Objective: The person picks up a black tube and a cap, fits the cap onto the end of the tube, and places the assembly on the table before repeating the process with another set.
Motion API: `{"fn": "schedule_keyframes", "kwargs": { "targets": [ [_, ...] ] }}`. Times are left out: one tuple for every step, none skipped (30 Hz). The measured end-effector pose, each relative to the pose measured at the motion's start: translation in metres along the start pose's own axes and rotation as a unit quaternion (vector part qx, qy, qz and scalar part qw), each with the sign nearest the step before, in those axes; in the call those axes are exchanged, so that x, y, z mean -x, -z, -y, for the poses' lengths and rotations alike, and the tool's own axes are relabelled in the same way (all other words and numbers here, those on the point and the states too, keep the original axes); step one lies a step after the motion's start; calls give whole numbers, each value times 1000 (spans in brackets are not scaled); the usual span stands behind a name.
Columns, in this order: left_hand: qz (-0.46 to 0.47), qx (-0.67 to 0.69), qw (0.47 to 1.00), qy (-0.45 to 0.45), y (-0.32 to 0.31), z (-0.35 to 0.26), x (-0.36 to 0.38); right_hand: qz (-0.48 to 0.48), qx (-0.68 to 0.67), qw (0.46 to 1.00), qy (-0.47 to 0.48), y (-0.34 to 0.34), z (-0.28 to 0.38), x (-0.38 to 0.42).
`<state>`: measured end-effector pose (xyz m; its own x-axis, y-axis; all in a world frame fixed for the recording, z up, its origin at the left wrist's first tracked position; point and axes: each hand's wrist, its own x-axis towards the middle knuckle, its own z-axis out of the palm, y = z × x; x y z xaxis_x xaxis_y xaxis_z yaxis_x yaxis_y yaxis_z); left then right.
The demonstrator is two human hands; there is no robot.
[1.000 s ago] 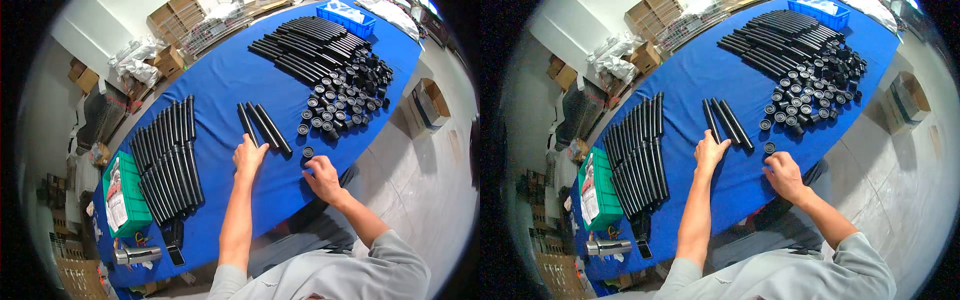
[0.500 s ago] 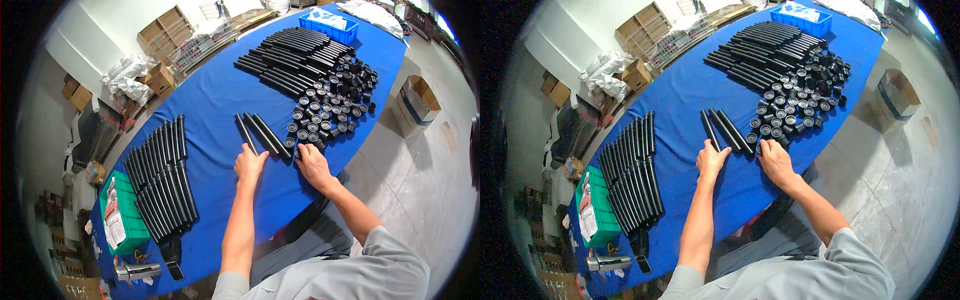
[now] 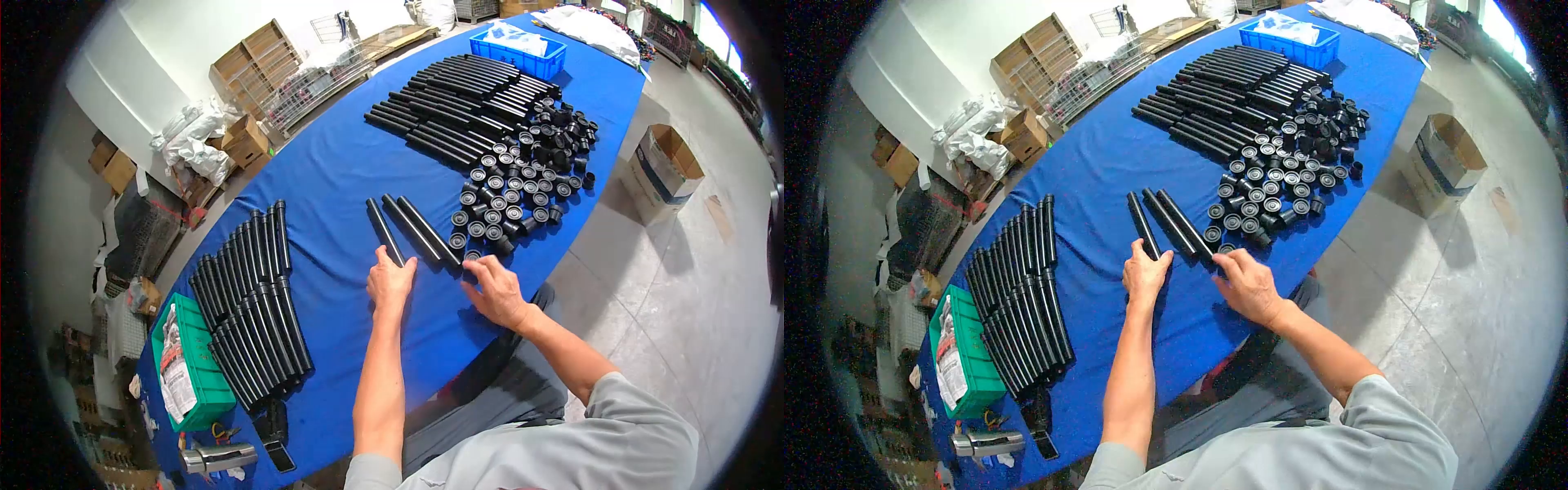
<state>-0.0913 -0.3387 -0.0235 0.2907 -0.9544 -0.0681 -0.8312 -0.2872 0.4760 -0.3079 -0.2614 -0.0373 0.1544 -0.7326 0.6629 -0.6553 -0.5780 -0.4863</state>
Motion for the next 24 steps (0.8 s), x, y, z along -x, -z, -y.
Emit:
{"fn": "schedule_keyframes", "kwargs": {
  "targets": [
    [2, -4, 1000, 1, 1, 1, 0, 25, -15, 1000, -4, -2, 4, 5],
    [-2, 4, 1000, 0, 1, 2, 0, 55, -36, 998, -22, -3, 12, 8],
    [-7, 10, 1000, 0, 1, 4, 0, 85, -58, 994, -41, -1, 22, 11],
    [-12, 17, 1000, -1, -1, 7, 0, 127, -96, 985, -67, 1, 32, 13],
    [-21, 47, 998, -21, -8, 17, -5, 165, -129, 974, -86, 1, 37, 16],
    [-31, 76, 996, -43, -18, 34, -11, 181, -161, 967, -75, -1, 36, 21],
    [-40, 104, 992, -64, -22, 46, -12, 196, -194, 959, -65, -3, 34, 25],
    [2, 201, 979, -32, -14, 47, 0, 229, -393, 861, -229, 7, 40, 20],
    [44, 294, 955, 1, 2, 42, 20, 245, -563, 695, -373, 24, 50, 10],
    [85, 383, 919, 34, 17, 38, 39, 246, -690, 475, -487, 32, 56, 5],
    [86, 416, 905, 22, 27, 40, 55, 273, -651, 543, -454, 29, 58, 6],
    [87, 451, 888, 7, 34, 42, 71, 297, -605, 609, -418, 27, 59, 8],
    [91, 486, 869, -3, 38, 46, 89, 320, -552, 669, -383, 25, 60, 12],
    [105, 499, 860, -5, 42, 51, 106, 319, -526, 687, -387, 21, 61, 14],
    [119, 512, 851, -7, 45, 57, 121, 297, -473, 762, -328, 15, 59, 18],
    [130, 525, 841, -8, 48, 63, 135, 274, -413, 828, -263, 8, 57, 23],
    [130, 552, 822, -46, 47, 68, 149, 249, -348, 883, -193, 3, 55, 25],
    [130, 577, 802, -81, 44, 72, 165, 267, -318, 896, -158, 2, 57, 22],
    [130, 601, 780, -115, 44, 74, 177, 261, -312, 903, -136, 2, 62, 20],
    [140, 615, 763, -140, 50, 69, 187, 255, -305, 911, -114, 2, 70, 16],
    [117, 583, 788, -159, 53, 63, 194, 250, -298, 917, -91, 0, 75, 15],
    [92, 549, 812, -174, 55, 53, 199, 232, -252, 939, -39, -12, 74, 20],
    [65, 511, 838, -181, 59, 49, 204, 232, -232, 944, -21, -13, 78, 20],
    [78, 516, 844, -123, 65, 49, 207, 233, -220, 947, -5, -14, 82, 18]
  ]
}}
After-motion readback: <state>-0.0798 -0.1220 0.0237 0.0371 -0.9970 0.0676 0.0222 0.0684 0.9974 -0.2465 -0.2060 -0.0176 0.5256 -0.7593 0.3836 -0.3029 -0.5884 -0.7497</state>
